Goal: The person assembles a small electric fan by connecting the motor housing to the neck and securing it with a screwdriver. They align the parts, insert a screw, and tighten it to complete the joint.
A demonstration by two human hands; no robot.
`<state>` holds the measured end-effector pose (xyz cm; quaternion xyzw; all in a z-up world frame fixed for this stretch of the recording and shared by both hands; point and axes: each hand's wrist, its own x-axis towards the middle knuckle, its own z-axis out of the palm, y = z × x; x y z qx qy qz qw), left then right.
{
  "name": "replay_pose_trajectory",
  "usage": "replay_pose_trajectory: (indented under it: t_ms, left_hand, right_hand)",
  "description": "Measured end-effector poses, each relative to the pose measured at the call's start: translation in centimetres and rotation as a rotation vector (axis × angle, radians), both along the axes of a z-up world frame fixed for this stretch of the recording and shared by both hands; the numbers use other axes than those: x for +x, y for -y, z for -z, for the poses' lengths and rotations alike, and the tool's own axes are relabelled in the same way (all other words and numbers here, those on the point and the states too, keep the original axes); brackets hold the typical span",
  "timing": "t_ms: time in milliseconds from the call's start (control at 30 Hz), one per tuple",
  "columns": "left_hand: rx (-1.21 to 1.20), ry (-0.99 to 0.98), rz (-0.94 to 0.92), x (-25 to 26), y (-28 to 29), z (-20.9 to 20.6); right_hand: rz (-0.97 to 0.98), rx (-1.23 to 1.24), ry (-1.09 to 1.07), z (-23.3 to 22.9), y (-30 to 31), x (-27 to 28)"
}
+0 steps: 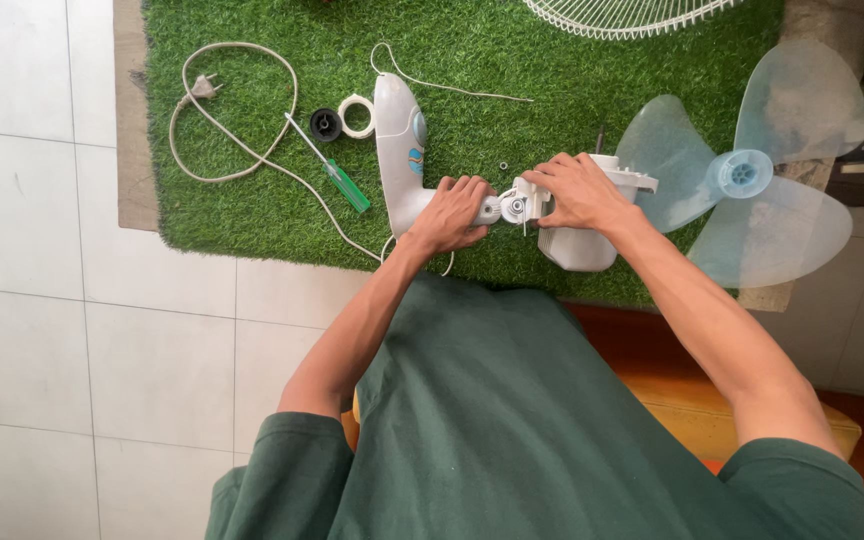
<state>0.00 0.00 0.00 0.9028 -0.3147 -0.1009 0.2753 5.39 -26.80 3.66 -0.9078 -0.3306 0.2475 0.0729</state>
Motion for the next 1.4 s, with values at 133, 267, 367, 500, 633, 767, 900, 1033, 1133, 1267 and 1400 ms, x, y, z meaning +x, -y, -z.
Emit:
replay_pose_trajectory:
  t_ms: [133, 267, 367, 500, 633, 767, 900, 1033, 1133, 1267, 1400]
  left_hand:
    - [-0.017, 0.031, 0.011, 0.1, 0.3, 0.2]
    - [0.022, 0.062, 0.03, -0.2, 0.5, 0.7]
    - [0.062, 0.095, 0.024, -0.5, 1.0, 1.0]
    - [0.074, 0.104, 0.056, -0.4, 0.8, 1.3]
    - [0.011, 0.036, 0.047, -0.2, 0.8, 1.4]
    - [-0.043, 0.038, 0.031, -0.3, 0.8, 1.4]
    - [-0.087, -0.015, 0.016, -0.2, 0.6, 1.5]
    - [-0.119, -0.037, 0.006, 0.0, 0.3, 1.4]
    - [-0.104, -0.083, -0.011, -0.1, 0.1, 1.3]
    - [-0.094, -0.083, -0.024, 0.1, 0.0, 1.4]
    - [-0.119, -0.074, -0.021, 0.0, 0.0, 1.7]
  right_hand:
    - [-0.015, 0.021, 0.037, 0.1, 0.1, 0.0]
    - [-0.027, 0.051, 0.051, 0.3, 0.1, -0.2]
    - [-0.037, 0.066, 0.08, 0.4, 0.2, -0.3]
    - [-0.036, 0.076, 0.073, 0.6, -0.1, -0.3]
    - [-0.057, 0.033, 0.077, 0.6, -0.4, -0.2]
    - [-0.067, 0.057, 0.101, 0.5, -0.3, -0.3]
    - [-0.072, 0.034, 0.109, 0.3, -0.4, -0.5]
    - [-0.055, 0.008, 0.08, 0.2, -0.5, -0.5]
    - [-0.055, 0.012, 0.076, 0.1, -0.6, -0.6]
    - [-0.061, -0.005, 0.084, 0.0, -0.8, -0.4]
    - [-0.062, -0.009, 0.083, 0.0, -0.9, -0.5]
